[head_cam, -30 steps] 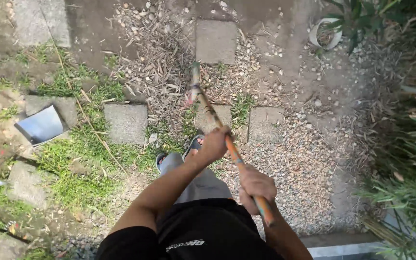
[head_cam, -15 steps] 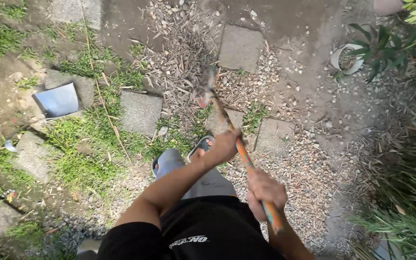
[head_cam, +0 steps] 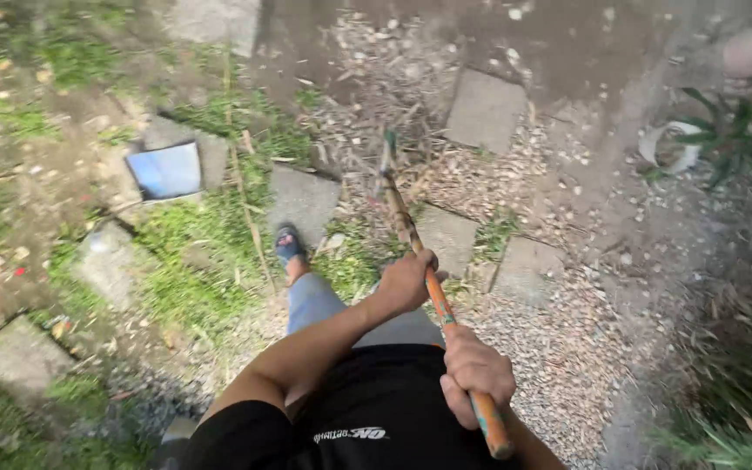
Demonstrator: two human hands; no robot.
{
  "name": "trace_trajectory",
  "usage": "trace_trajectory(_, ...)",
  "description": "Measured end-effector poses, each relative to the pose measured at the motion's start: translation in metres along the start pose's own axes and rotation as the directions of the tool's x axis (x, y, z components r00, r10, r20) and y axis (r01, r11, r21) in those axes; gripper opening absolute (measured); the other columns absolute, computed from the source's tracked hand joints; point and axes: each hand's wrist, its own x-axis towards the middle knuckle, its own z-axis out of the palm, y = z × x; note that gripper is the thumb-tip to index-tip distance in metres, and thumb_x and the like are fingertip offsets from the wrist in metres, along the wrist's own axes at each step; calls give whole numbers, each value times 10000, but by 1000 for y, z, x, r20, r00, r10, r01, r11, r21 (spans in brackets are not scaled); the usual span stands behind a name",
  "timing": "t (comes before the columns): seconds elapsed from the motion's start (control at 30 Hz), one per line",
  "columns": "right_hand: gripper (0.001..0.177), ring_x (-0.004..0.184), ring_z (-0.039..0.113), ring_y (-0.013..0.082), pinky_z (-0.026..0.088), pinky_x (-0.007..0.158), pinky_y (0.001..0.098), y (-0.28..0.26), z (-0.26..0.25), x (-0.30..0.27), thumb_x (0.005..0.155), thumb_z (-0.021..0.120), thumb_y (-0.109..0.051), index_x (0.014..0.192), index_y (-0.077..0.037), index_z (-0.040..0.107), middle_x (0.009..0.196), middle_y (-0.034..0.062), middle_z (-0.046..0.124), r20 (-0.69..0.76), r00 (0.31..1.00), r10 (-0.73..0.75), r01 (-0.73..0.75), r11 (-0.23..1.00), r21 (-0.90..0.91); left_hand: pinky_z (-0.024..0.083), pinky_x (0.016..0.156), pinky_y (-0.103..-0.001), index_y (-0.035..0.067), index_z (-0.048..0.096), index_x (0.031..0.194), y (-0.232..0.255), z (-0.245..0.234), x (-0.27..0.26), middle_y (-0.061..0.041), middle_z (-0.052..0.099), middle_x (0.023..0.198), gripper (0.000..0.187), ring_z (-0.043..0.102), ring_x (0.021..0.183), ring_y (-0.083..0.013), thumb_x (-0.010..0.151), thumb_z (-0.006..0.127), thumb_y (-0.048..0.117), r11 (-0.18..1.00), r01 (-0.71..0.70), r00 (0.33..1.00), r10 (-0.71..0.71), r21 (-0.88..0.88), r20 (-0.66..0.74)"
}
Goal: Sweeping dried leaves and debris into a dustpan and emptying them into a waste bin in an outdoor garden area.
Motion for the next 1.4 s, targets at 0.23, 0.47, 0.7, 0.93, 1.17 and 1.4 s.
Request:
trace_trajectory(0.23,162,630,565,296,491,675,409,130,124,55,774,609,77,765,-30,487,727,131,552,106,989,-104,93,990,106,534,756,-550,128,598,1115,-190,-98,23,-208,722,949,360,702,896,-428,943,668,437,985,161,968,-144,66,-207)
trace_trajectory(0.47,199,594,573,223,552,680,418,162,188,87,799,620,88,764,-33,465,686,62,533,130,983,-129,132,991,-12,531,802,-531,111,607,1064,-262,-109,63,-201,718,951,333,688,914,-423,912,695,394,996,-80,970,72,-27,-232)
trace_trajectory(0.7,230,554,533,229,497,622,406,103,240,110,717,625,67,687,-83,455,630,46,475,181,982,-61,63,998,-1,532,760,-523,97,595,1062,-222,-196,-9,-221,684,942,371,678,874,-428,864,734,377,997,-76,967,73,-2,-244)
trace_trajectory(0.93,228,652,571,282,507,668,413,194,268,120,743,644,105,729,-44,472,707,82,525,165,983,-82,84,996,-6,545,737,-499,98,611,1065,-361,-160,63,-172,731,925,284,707,866,-406,899,691,314,996,-77,950,63,-34,-304)
trace_trajectory(1.17,267,588,527,249,480,643,393,95,247,183,674,628,102,645,-70,427,647,62,482,232,972,-43,33,998,44,531,749,-505,82,584,1000,-236,-209,16,-165,702,873,313,696,832,-382,911,720,350,999,-51,937,43,-12,-347)
trace_trajectory(1.4,285,564,514,234,492,642,375,218,252,167,678,639,97,625,-70,414,618,53,472,285,957,61,-95,990,108,555,696,-488,77,575,1005,-299,-222,65,-151,712,901,365,711,814,-370,834,762,340,976,99,931,-160,-194,-329)
